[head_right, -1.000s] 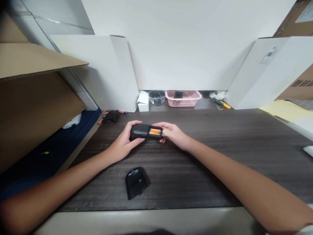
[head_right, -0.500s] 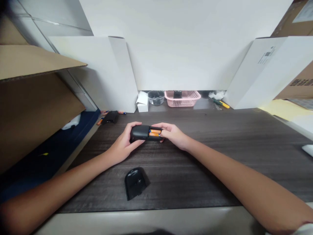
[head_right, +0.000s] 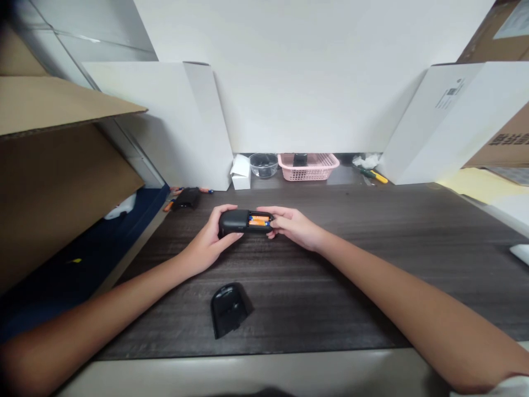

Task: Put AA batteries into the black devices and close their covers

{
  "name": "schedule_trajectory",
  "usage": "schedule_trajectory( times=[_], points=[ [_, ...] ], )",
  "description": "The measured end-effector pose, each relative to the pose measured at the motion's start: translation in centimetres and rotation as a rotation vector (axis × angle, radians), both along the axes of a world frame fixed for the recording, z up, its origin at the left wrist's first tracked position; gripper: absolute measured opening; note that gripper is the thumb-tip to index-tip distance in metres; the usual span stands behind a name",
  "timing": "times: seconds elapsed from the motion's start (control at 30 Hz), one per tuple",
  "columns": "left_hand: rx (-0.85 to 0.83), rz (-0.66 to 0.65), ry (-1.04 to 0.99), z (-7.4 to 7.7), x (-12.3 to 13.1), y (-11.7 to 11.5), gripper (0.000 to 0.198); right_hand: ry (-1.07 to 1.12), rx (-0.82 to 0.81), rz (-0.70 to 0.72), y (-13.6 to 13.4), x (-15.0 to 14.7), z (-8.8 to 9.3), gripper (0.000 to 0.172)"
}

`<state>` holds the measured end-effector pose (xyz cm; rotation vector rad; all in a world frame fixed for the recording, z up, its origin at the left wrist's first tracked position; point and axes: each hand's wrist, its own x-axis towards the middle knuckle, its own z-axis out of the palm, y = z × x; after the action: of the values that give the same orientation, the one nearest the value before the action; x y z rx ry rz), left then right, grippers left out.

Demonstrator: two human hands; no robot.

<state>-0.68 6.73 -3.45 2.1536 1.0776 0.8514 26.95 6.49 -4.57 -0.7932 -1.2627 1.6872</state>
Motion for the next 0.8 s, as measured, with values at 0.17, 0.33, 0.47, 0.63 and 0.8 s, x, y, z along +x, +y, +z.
schedule_trajectory(
  times=[0.17,0.33,0.47,0.63,0.8],
  points=[
    [-0.058,0.04,-0.017,-0.3,0.1,0.3,0.056,0.0,0.022,0.009,0.1,0.3,-0.1,0.037],
    [-0.057,0.045,-0.015,-0.3,0.0,0.3,0.056,-0.006,0.052,-0.006,0.2,0.2,-0.4,0.03],
    [-0.045,0.041,0.009,-0.3,0.0,0.2,0.056,0.014,0.05,-0.009,0.4,0.3,-0.6,0.032],
    [-0.038,0.007,0.01,0.0,0.2,0.0,0.056,0.01,0.053,-0.057,0.6,0.0,-0.9,0.034],
    [-0.025,0.024,0.011,0.2,0.2,-0.1,0.055,-0.009,0.085,-0.216,0.3,-1.1,-1.0,0.038]
  ],
)
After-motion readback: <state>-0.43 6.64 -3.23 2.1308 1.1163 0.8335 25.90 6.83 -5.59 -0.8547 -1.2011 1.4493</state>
